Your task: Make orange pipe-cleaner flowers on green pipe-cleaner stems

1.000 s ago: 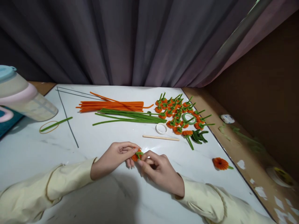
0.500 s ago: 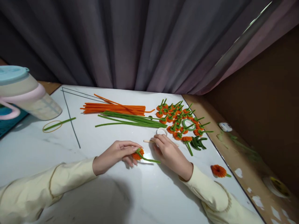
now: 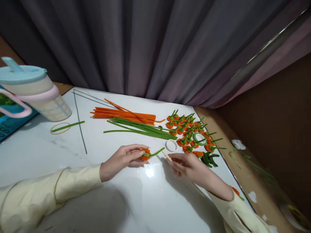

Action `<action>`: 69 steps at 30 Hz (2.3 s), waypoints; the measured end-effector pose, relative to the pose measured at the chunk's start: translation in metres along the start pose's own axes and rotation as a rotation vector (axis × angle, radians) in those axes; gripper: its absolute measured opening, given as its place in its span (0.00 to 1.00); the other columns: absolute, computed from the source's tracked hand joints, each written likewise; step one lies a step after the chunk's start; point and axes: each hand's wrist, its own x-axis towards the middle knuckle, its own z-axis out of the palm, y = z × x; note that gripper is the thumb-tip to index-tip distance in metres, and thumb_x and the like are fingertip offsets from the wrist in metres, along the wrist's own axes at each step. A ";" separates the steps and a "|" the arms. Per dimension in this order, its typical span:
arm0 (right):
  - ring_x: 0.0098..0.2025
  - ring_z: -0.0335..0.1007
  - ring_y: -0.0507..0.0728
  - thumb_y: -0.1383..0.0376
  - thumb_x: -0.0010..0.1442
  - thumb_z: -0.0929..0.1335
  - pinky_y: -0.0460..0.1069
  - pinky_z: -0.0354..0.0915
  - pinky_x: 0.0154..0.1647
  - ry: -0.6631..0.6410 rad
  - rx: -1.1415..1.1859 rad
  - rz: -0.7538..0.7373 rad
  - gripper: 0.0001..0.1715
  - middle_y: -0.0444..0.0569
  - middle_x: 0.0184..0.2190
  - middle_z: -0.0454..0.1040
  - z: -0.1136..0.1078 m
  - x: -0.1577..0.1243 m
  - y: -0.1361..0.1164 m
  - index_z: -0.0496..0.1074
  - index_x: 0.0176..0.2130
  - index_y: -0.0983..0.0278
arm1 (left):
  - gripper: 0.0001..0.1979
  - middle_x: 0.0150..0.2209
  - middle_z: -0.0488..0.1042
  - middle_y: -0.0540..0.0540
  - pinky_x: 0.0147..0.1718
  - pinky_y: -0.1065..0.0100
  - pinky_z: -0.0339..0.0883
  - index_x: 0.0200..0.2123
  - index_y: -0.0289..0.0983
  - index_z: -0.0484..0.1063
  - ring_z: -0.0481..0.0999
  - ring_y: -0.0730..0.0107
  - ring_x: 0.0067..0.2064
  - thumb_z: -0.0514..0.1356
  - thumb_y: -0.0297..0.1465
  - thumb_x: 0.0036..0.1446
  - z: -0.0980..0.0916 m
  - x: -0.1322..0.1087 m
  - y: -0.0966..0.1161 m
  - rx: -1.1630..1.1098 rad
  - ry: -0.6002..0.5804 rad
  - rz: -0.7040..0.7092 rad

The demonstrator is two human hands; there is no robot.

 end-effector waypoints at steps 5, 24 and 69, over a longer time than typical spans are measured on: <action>0.21 0.63 0.49 0.57 0.62 0.65 0.43 0.61 0.24 -0.113 0.655 0.081 0.17 0.44 0.20 0.67 0.016 -0.009 -0.029 0.72 0.33 0.69 | 0.19 0.49 0.74 0.41 0.48 0.63 0.71 0.49 0.35 0.70 0.75 0.61 0.48 0.62 0.34 0.54 -0.001 0.000 -0.007 0.109 0.024 0.127; 0.11 0.48 0.42 0.55 0.52 0.73 0.37 0.54 0.06 0.061 1.084 0.193 0.36 0.39 0.19 0.64 0.062 0.004 -0.029 0.64 0.57 0.64 | 0.14 0.41 0.72 0.42 0.40 0.72 0.77 0.48 0.33 0.68 0.76 0.71 0.41 0.55 0.24 0.58 0.003 -0.009 -0.017 0.791 0.052 0.783; 0.08 0.48 0.46 0.56 0.56 0.69 0.40 0.56 0.06 0.191 1.118 0.185 0.34 0.36 0.11 0.61 0.085 -0.001 -0.037 0.62 0.57 0.71 | 0.09 0.37 0.76 0.44 0.39 0.71 0.77 0.40 0.34 0.72 0.78 0.69 0.35 0.58 0.27 0.55 0.010 -0.013 -0.010 0.764 0.113 0.648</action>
